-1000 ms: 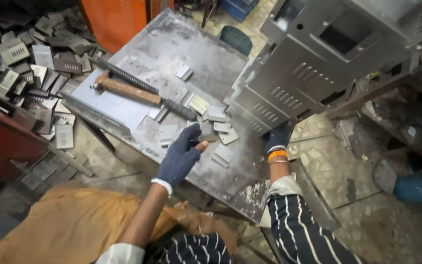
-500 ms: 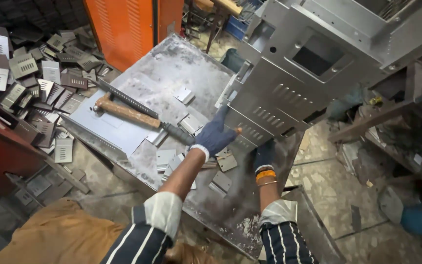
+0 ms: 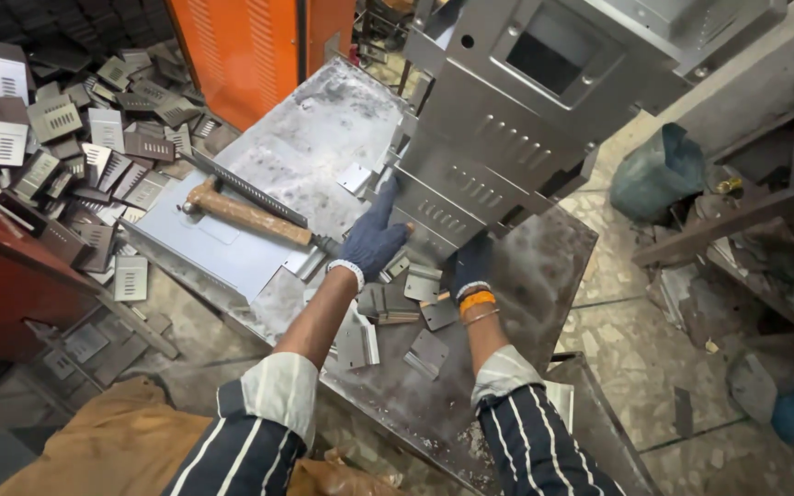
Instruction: The person places a rectangular metal faceplate panel under the lever of a manual press, pulls the lever down to bend or form the panel, then releases it and sets the formed panel aside, occasionally stacking finished metal enclosures on the work table.
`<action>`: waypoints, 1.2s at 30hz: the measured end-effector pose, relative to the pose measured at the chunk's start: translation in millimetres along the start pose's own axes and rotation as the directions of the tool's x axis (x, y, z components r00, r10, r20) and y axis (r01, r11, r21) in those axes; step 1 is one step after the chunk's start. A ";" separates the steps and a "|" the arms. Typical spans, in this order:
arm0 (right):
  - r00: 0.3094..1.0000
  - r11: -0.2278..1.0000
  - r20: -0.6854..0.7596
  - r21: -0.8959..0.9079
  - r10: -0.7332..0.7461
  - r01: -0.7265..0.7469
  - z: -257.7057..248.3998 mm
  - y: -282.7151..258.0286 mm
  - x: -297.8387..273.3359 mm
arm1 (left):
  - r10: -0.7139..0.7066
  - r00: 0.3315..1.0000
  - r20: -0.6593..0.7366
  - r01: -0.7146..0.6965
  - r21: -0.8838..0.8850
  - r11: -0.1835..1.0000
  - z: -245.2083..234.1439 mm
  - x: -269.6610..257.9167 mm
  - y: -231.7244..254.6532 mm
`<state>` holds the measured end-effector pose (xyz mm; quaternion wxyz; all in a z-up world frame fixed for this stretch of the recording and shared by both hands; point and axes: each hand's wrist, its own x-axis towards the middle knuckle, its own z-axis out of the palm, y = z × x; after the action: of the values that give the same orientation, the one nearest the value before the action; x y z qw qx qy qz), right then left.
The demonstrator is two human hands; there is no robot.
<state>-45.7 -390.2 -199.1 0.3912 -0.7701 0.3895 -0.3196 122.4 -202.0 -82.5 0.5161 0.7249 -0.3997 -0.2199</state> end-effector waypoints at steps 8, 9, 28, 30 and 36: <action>0.995 0.713 -0.010 0.698 0.099 -0.063 56.2 0.0 21.6 | -0.123 0.992 -0.005 0.123 -0.040 0.992 -2.8 -50.3 12.2; 0.996 0.679 0.050 0.729 0.074 -0.087 55.8 -21.0 20.2 | -0.067 0.997 -0.031 0.065 -0.071 0.995 -2.5 -54.1 7.8; 0.902 0.885 0.398 0.342 0.169 -0.316 16.2 14.2 35.8 | -0.228 0.970 -0.081 0.181 -0.382 0.906 -120.1 -149.9 36.3; 0.943 0.914 0.333 0.389 -0.020 -0.118 -11.8 48.6 52.4 | -0.268 0.954 -0.136 0.212 -0.331 0.920 -124.6 -162.9 22.0; 0.635 0.757 -0.450 -0.164 -0.628 0.633 -124.4 -320.0 -9.5 | -0.240 0.964 -0.116 0.175 -0.403 0.898 -133.7 -189.5 50.5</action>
<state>-37.6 -301.2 132.6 0.1496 -0.7513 0.1788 -0.6174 91.7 20.0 -4.0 0.6540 0.6620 -0.2250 -0.2889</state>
